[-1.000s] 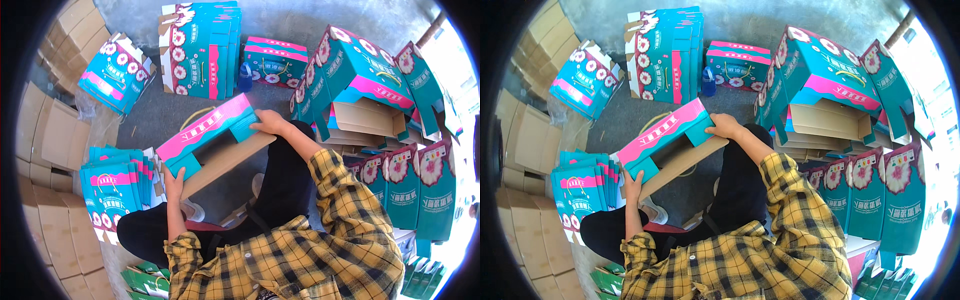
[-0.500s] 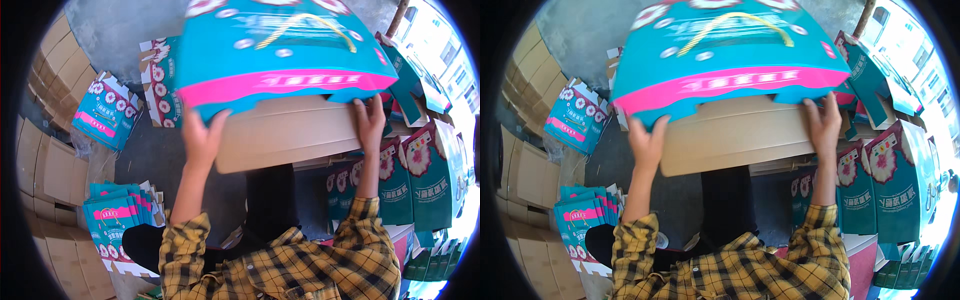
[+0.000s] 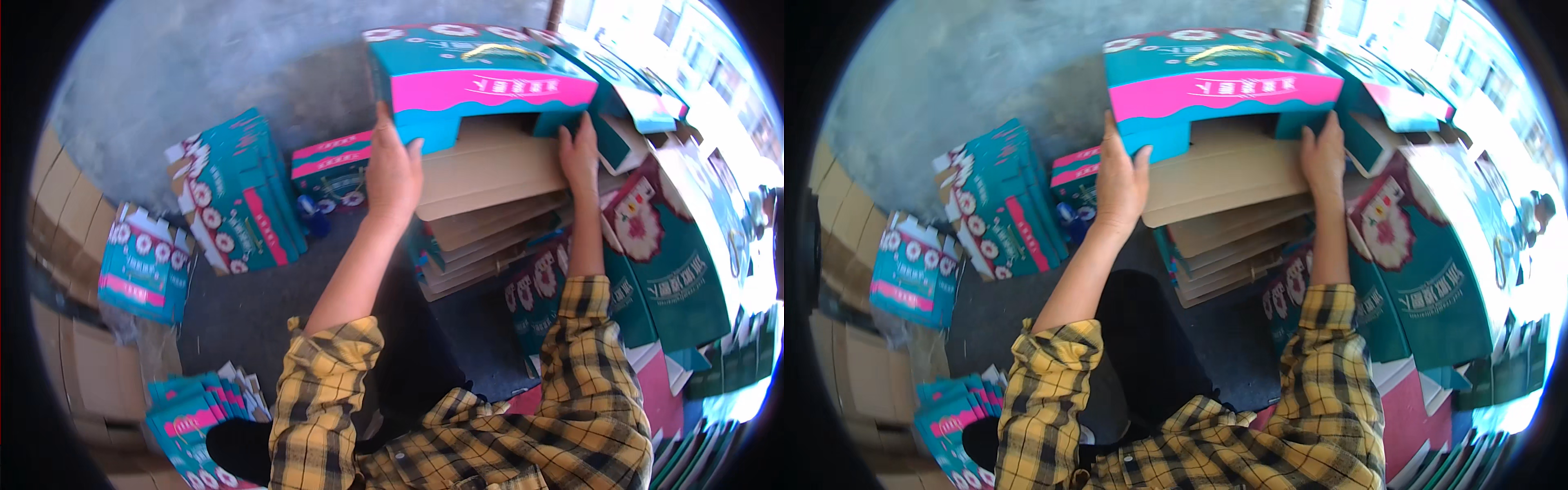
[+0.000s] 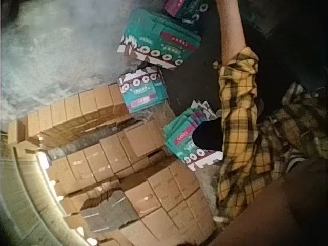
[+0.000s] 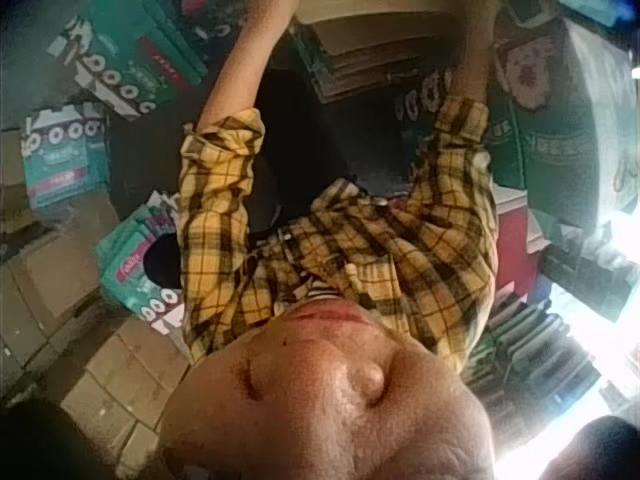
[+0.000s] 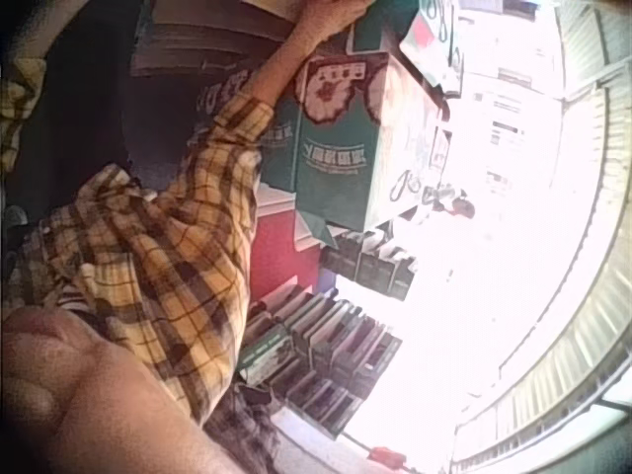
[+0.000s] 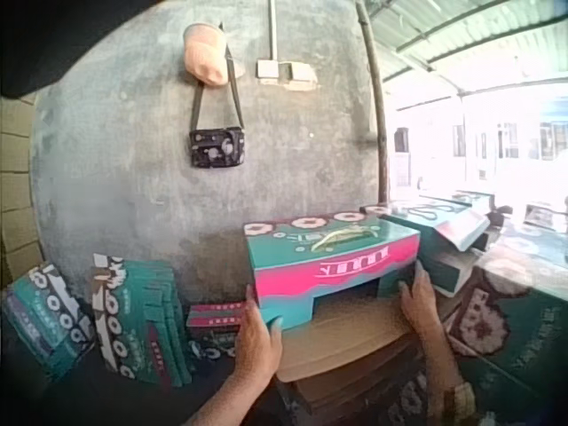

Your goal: Folding and assembling cardboard fruit boxes for product packaging.

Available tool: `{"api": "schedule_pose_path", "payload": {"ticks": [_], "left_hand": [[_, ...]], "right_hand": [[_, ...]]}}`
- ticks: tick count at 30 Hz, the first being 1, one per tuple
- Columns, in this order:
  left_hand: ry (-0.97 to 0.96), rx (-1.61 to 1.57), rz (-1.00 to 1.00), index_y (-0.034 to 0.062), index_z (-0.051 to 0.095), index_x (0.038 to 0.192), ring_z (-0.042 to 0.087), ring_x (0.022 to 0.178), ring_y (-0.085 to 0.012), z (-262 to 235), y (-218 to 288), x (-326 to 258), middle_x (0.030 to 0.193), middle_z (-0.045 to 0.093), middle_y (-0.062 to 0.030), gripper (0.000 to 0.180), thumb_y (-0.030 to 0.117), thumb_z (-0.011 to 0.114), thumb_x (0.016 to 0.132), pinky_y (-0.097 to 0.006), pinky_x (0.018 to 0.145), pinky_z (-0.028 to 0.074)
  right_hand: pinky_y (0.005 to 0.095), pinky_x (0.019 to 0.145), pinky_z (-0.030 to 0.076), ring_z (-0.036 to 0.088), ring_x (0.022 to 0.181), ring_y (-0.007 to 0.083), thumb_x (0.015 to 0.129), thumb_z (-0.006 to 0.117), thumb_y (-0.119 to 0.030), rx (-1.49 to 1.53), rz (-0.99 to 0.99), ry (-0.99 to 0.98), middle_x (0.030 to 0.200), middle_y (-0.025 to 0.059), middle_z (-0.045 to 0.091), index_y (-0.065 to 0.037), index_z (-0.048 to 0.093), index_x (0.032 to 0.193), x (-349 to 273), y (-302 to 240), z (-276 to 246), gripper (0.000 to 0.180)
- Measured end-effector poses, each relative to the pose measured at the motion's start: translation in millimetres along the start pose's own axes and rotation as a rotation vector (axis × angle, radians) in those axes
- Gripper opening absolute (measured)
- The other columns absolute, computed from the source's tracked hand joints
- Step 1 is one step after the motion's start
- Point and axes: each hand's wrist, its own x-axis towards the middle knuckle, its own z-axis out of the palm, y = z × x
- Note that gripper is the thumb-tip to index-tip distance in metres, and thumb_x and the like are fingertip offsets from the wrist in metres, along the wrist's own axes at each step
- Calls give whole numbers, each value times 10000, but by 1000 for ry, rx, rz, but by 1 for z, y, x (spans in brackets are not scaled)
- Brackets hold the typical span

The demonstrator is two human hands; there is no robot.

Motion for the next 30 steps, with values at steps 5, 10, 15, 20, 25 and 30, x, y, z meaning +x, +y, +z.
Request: {"api": "schedule_pose_path", "payload": {"ticks": [5,10,15,20,25,30], "left_hand": [[-50,17,60,-66,160,1401,402,1209,-467,2,11,-3,1353,339,-318,730,111,590,839,-463,952,411],[-204,-72,70,-49,165,1420,271,1341,-395,-10,-13,-14,1430,262,-288,804,114,650,799,-410,1104,230],[-156,-23,-109,-28,276,1398,416,1246,-354,-80,-32,-58,1392,350,-235,642,42,592,844,-406,1044,323],[-752,242,-211,-37,468,1244,341,1286,-413,-137,-36,-187,1393,354,-243,441,113,566,841,-506,1019,304],[-512,639,-201,-45,364,1333,265,1318,-450,-158,-31,-283,1408,296,-290,599,215,581,839,-544,1036,256],[-527,600,-248,-46,330,1365,237,1345,-421,-172,-29,-277,1437,252,-275,580,185,525,870,-521,1063,228]], "right_hand": [[440,995,369,450,1185,387,843,591,-116,13,-221,102,1259,252,472,51,371,1321,-10,-72,-30,552],[411,928,443,518,1122,354,753,557,49,273,-419,219,1211,217,527,53,500,1224,-59,-150,-72,475],[404,837,505,606,1000,324,700,596,11,737,-597,-38,1095,180,599,-12,623,1030,-139,-224,-62,332],[454,944,419,512,1134,359,781,602,-181,832,-566,-561,1228,215,513,-31,572,1160,-242,-267,15,409],[469,986,366,457,1176,397,874,516,-367,812,-358,-855,1277,224,479,-84,481,1290,-312,-309,46,505],[450,996,362,467,1175,374,889,502,-350,857,-320,-948,1283,212,481,-74,493,1279,-307,-319,44,478]]}}
